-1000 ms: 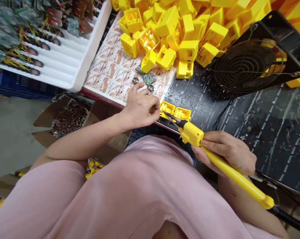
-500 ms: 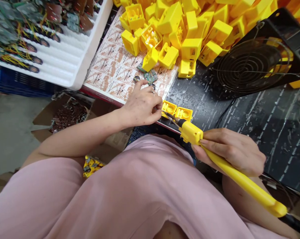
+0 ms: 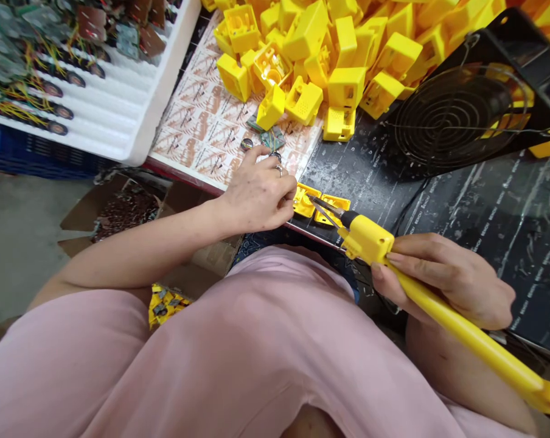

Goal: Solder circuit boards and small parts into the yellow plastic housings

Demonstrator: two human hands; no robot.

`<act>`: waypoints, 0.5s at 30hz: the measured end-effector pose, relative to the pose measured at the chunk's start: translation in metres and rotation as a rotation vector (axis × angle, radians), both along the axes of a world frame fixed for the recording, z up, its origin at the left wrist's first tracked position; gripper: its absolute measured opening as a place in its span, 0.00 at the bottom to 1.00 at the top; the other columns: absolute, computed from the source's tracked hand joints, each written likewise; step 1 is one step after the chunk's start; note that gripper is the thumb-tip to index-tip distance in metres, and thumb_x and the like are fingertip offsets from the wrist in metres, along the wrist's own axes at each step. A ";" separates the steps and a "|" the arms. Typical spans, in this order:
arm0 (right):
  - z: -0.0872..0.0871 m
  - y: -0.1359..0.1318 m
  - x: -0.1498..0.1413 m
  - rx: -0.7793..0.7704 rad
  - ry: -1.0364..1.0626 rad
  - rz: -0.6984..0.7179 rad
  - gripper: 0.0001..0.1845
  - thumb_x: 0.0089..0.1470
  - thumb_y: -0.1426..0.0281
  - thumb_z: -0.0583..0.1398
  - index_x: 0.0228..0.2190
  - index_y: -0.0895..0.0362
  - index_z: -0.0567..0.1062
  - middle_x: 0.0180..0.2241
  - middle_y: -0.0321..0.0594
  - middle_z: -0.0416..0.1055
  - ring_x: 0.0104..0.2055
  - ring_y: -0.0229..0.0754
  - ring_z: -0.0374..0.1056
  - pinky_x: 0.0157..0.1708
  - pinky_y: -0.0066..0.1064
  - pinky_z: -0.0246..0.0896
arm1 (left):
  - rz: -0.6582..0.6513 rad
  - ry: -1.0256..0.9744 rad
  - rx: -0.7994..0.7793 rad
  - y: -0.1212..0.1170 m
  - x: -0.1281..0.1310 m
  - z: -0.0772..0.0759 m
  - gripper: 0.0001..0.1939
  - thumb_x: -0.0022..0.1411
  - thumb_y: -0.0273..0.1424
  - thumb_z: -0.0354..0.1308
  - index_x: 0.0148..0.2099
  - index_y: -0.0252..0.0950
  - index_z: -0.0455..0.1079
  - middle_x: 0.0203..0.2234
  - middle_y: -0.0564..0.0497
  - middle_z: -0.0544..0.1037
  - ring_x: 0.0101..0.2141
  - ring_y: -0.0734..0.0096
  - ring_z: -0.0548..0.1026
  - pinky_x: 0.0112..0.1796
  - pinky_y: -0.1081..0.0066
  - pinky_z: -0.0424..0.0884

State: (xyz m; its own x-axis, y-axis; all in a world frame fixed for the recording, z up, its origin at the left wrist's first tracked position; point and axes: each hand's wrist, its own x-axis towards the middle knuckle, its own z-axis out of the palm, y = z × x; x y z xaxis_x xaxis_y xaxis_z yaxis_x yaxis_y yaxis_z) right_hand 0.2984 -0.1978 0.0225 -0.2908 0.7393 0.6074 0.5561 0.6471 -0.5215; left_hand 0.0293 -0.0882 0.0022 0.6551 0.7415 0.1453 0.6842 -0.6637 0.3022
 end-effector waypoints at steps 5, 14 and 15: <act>0.000 0.000 -0.002 0.005 -0.026 -0.052 0.26 0.55 0.74 0.71 0.55 0.50 0.77 0.33 0.36 0.82 0.29 0.41 0.78 0.26 0.29 0.75 | -0.053 -0.021 -0.034 0.002 -0.008 0.001 0.10 0.61 0.32 0.54 0.32 0.40 0.77 0.25 0.51 0.77 0.40 0.57 0.75 0.60 0.41 0.63; -0.015 -0.010 0.000 0.035 -0.015 -0.179 0.40 0.56 0.72 0.70 0.66 0.42 0.68 0.40 0.37 0.84 0.30 0.45 0.79 0.26 0.35 0.78 | -0.042 -0.195 -0.091 0.003 -0.017 -0.009 0.12 0.68 0.34 0.51 0.36 0.39 0.74 0.29 0.52 0.81 0.34 0.66 0.76 0.61 0.49 0.65; -0.016 -0.011 0.000 0.025 -0.005 -0.193 0.40 0.56 0.72 0.70 0.66 0.42 0.68 0.41 0.38 0.84 0.31 0.45 0.79 0.27 0.36 0.78 | -0.029 -0.187 -0.094 0.002 -0.015 -0.009 0.12 0.67 0.34 0.51 0.36 0.38 0.74 0.28 0.52 0.80 0.33 0.66 0.76 0.61 0.49 0.65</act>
